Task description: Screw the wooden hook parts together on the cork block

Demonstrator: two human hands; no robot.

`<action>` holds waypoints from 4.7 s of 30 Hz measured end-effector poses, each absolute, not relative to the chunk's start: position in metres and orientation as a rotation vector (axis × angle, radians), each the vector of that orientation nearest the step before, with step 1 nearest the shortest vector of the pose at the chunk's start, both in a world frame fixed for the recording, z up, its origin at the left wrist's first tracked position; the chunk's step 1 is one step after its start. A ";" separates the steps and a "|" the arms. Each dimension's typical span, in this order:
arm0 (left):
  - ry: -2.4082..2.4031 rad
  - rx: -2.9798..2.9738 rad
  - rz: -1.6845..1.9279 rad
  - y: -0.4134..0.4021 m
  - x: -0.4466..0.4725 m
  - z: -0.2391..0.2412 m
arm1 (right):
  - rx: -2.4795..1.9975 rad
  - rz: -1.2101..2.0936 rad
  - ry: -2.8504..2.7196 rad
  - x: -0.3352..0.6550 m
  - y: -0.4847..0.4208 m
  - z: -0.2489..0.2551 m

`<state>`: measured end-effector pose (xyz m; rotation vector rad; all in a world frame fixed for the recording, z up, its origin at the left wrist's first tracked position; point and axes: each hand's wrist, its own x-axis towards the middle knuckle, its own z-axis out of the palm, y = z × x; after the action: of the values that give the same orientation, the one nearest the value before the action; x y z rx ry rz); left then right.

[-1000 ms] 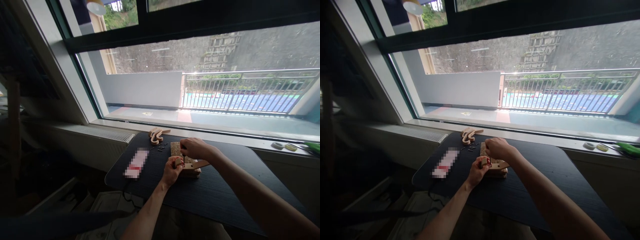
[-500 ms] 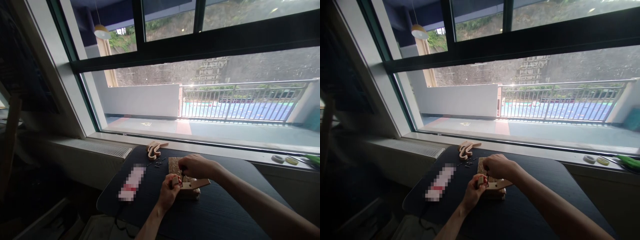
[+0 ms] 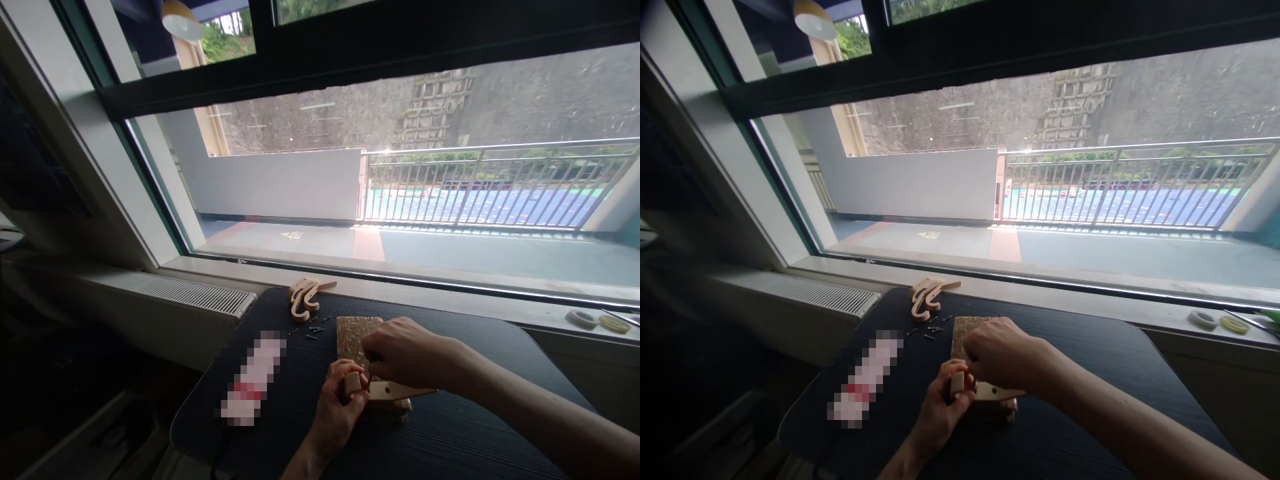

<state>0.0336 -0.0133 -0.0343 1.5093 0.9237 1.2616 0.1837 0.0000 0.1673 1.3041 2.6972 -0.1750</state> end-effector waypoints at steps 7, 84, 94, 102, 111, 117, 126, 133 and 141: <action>0.961 1.531 1.231 -0.013 0.033 -0.031 | 1.093 -0.299 2.702 0.180 0.001 0.184; 0.954 1.561 1.225 -0.014 0.032 -0.025 | 1.215 -0.143 2.621 0.171 0.001 0.189; 0.957 1.552 1.231 -0.014 0.033 -0.031 | 1.192 -0.183 2.623 0.170 0.003 0.185; 0.955 1.581 1.284 -0.014 0.033 -0.034 | 1.244 -0.104 2.553 0.170 0.000 0.186; 0.977 1.568 1.268 -0.014 0.033 -0.031 | 1.153 -0.205 2.611 0.171 -0.002 0.192; 0.963 1.550 1.262 -0.014 0.034 -0.032 | 1.193 -0.122 2.626 0.173 0.003 0.181; 0.955 1.575 1.224 -0.013 0.032 -0.033 | 1.237 -0.063 2.496 0.170 -0.002 0.189; 0.961 1.537 1.235 -0.013 0.033 -0.037 | 1.194 -0.149 2.602 0.171 -0.004 0.194; 0.960 1.568 1.264 -0.013 0.033 -0.036 | 1.203 -0.121 2.600 0.169 -0.001 0.185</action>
<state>0.0332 -0.0129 -0.0364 1.5675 0.9604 1.2639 0.1690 -0.0014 0.1846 1.2030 2.5998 -0.1208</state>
